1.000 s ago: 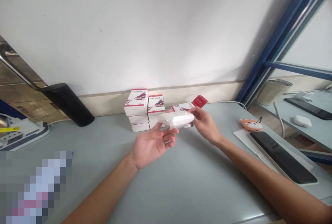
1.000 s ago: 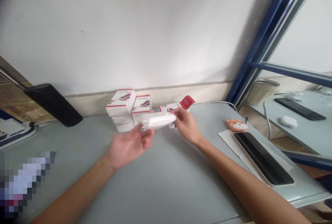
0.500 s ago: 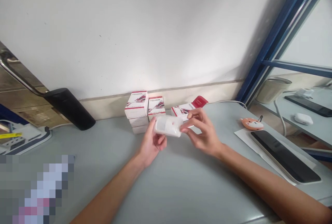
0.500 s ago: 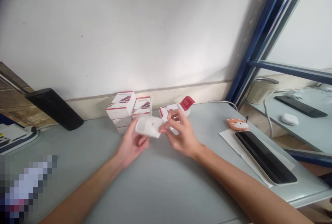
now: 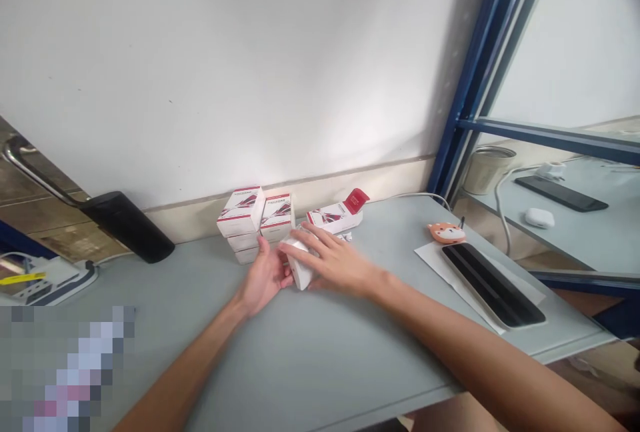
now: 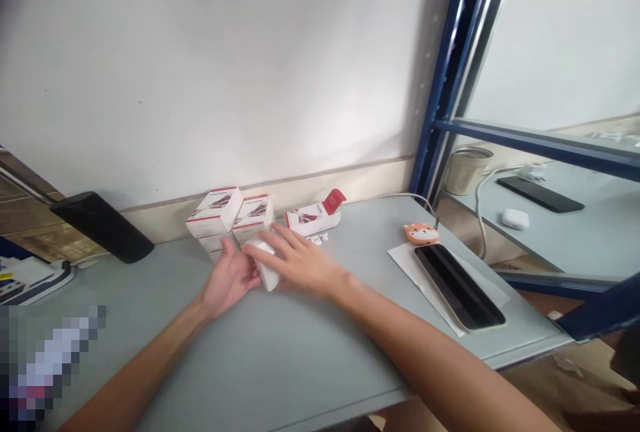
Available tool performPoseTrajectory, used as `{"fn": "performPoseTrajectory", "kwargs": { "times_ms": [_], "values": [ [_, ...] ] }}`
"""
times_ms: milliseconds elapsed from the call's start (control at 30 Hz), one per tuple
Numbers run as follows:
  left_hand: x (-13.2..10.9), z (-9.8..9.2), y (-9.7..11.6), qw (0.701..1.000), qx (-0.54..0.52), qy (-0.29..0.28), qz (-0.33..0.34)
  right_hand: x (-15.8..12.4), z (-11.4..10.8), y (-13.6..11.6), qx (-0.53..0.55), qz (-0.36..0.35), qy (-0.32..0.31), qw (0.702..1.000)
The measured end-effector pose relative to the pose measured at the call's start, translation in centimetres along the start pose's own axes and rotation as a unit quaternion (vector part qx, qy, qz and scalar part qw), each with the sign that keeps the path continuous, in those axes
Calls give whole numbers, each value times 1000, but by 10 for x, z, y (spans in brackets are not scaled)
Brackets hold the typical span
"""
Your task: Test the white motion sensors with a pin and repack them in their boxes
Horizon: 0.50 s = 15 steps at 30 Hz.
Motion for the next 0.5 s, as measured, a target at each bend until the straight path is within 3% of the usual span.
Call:
{"fn": "performPoseTrajectory", "kwargs": {
  "times_ms": [100,167,233,267,400,500],
  "values": [
    [4,18,15,999,2,-14,29,2,-6,25,12,48,35,998],
    [11,31,31,989,102,-24,105,2,-18,47,22,82,90,992],
    [19,48,47,936,274,-26,217,-1,-35,75,28,139,174,975],
    [25,56,49,920,309,-19,241,-5,-45,89,29,175,221,959],
    [64,85,30,871,416,-53,257,-29,-73,142,15,310,364,878],
    [97,92,11,842,480,-73,236,-47,-81,172,-1,384,414,825]
  ]
}}
Point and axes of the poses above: each hand's wrist, its own x-axis towards the middle knuckle, its own z-axis out of the palm, y = z × x, the point moved 7 cm from there along x, towards the middle knuckle, and after that the axes turned 14 degrees about z, right-handed, at the moved point
